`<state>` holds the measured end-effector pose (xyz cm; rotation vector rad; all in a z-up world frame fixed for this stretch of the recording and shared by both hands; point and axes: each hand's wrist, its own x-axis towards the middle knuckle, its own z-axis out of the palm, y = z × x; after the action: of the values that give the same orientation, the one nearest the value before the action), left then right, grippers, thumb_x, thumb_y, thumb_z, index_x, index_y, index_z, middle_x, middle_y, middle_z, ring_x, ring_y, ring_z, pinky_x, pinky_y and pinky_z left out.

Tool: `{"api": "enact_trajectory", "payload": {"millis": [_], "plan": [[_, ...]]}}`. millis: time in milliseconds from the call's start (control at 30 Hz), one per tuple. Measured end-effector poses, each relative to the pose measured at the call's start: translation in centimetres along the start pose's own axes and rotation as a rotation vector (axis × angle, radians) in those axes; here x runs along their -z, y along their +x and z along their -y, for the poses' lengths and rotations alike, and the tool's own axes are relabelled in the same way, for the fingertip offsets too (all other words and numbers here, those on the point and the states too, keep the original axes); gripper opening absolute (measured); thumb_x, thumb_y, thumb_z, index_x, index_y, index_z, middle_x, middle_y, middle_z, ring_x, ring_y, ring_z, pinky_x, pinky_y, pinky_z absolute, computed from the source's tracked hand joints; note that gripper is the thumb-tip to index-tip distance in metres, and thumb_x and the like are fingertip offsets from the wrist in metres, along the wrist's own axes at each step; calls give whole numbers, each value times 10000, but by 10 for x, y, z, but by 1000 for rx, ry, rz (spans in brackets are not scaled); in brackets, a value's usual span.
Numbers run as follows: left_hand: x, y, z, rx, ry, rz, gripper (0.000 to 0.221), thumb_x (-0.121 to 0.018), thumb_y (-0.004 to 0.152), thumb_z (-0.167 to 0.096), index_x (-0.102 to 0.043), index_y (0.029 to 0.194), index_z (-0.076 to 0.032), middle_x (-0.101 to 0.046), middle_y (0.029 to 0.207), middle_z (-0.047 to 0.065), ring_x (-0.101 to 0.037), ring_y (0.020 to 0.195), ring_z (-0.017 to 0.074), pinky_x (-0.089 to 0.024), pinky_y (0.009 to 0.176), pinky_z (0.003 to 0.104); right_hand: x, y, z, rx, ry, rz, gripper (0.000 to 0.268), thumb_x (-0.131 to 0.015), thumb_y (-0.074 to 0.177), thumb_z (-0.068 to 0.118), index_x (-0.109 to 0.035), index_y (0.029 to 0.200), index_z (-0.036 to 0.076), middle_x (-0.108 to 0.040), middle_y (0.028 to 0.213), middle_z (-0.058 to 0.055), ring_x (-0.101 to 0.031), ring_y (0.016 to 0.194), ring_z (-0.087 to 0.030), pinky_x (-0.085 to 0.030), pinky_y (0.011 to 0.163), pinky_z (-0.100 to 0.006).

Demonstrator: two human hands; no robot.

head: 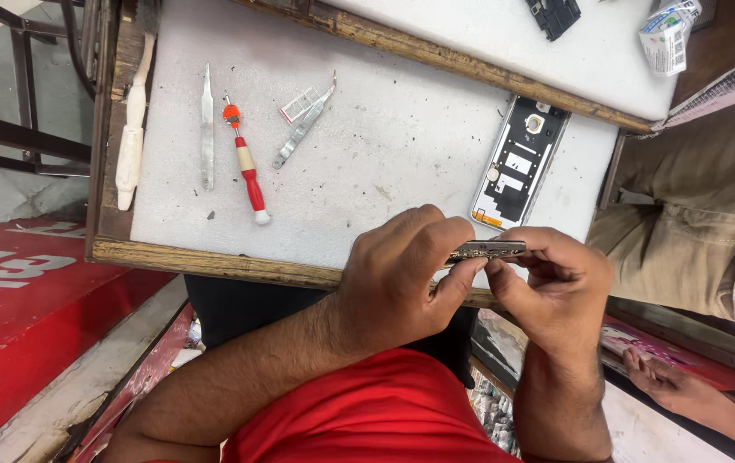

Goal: The person reassembles a disassembled smartphone by placing the battery and motherboard into the chassis and connecting internal cables. They use a metal spudger to carefully tuck and secure the ribbon cables before setting the device down.

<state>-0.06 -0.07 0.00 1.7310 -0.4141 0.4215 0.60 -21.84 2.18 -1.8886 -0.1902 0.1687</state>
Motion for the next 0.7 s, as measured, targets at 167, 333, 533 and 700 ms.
{"api": "enact_trajectory", "payload": {"millis": [167,333,533,700], "plan": [[1,0,1,-6,-8,3,440,-783,978,-89,-439,1251,-60,-597,924,97,-675,817,233,-548,638,342,-3,-3,-5,-9,70,-16,218,-776,936,-19,-693,1133,-62,-735,1028,-100,-704,950,-111,-574,849,-220],[-1,0,2,-3,3,3,441,-781,979,-91,-439,1255,-55,-593,919,101,-678,819,233,-560,674,357,-7,-3,-4,17,55,-36,227,-769,936,-13,-684,1140,-62,-730,1025,-86,-697,947,-105,-566,852,-214],[-1,1,2,43,16,31,441,-785,975,-85,-449,1259,-48,-608,918,90,-691,807,207,-571,658,333,-3,1,-2,13,73,17,248,-766,951,-17,-670,1176,-61,-725,1019,-89,-694,939,-94,-569,910,-222],[4,9,-1,90,55,-6,519,-788,938,-120,-447,1319,-34,-635,1085,139,-736,930,248,-634,775,331,0,6,-1,-50,90,48,267,-754,931,-50,-673,1184,-69,-747,1056,-118,-707,970,-112,-579,849,-221]]}}
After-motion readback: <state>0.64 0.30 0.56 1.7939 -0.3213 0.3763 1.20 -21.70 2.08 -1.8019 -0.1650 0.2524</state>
